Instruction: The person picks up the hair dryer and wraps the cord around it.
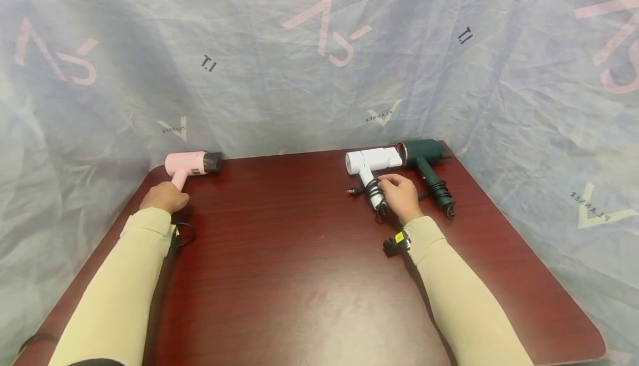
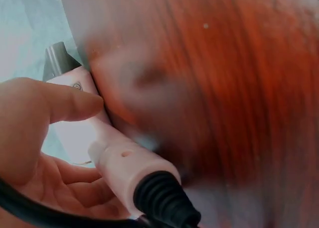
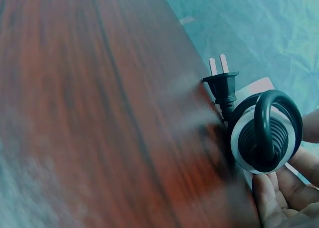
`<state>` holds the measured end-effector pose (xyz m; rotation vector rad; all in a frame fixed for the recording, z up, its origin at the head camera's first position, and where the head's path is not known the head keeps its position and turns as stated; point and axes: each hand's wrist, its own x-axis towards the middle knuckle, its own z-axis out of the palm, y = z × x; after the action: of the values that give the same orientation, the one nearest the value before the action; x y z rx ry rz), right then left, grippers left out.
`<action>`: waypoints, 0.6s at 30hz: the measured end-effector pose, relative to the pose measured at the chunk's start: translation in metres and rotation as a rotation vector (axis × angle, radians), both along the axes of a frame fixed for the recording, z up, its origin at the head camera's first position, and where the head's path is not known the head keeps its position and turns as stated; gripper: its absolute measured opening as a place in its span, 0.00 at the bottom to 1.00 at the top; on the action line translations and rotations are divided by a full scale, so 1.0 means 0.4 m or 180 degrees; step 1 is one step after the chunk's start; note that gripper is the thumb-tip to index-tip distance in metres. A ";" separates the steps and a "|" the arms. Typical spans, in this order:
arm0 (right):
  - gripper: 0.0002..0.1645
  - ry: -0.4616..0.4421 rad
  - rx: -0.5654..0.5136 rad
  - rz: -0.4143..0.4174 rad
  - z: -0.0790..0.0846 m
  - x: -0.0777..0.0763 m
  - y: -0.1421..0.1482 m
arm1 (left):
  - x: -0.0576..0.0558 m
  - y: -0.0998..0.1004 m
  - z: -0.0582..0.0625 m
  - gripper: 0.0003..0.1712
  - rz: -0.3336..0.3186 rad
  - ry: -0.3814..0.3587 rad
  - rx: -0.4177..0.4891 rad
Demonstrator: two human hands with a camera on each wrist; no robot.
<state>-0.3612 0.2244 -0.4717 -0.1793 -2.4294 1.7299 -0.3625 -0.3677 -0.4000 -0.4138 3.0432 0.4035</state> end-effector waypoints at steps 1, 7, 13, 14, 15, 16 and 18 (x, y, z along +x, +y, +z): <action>0.21 -0.0007 -0.0003 0.0001 0.000 0.001 -0.001 | 0.002 -0.002 0.001 0.31 0.0006 -0.0028 -0.0007; 0.20 -0.0053 0.0034 0.0022 0.002 0.004 -0.001 | 0.011 -0.003 0.010 0.30 -0.0236 -0.0251 -0.0023; 0.20 -0.0018 0.0027 0.0008 0.005 0.004 -0.003 | 0.007 0.005 -0.001 0.30 -0.0064 0.0030 0.0404; 0.20 -0.0024 0.0025 0.0003 0.004 0.004 -0.003 | 0.006 0.008 -0.004 0.29 -0.0028 0.0169 0.0478; 0.20 -0.0034 0.0011 -0.0006 0.004 0.004 -0.003 | 0.006 0.011 -0.006 0.28 0.0016 0.0320 0.0579; 0.20 -0.0041 0.0007 -0.0014 0.003 0.004 -0.003 | 0.004 0.016 -0.007 0.26 0.0060 0.0484 0.0719; 0.21 -0.0043 -0.0015 -0.0035 0.002 0.006 -0.003 | 0.001 0.030 -0.004 0.22 0.0160 0.0886 0.1105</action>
<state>-0.3589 0.2231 -0.4710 -0.2055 -2.4293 1.7357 -0.3620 -0.3556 -0.4018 -0.4448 3.1279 1.0540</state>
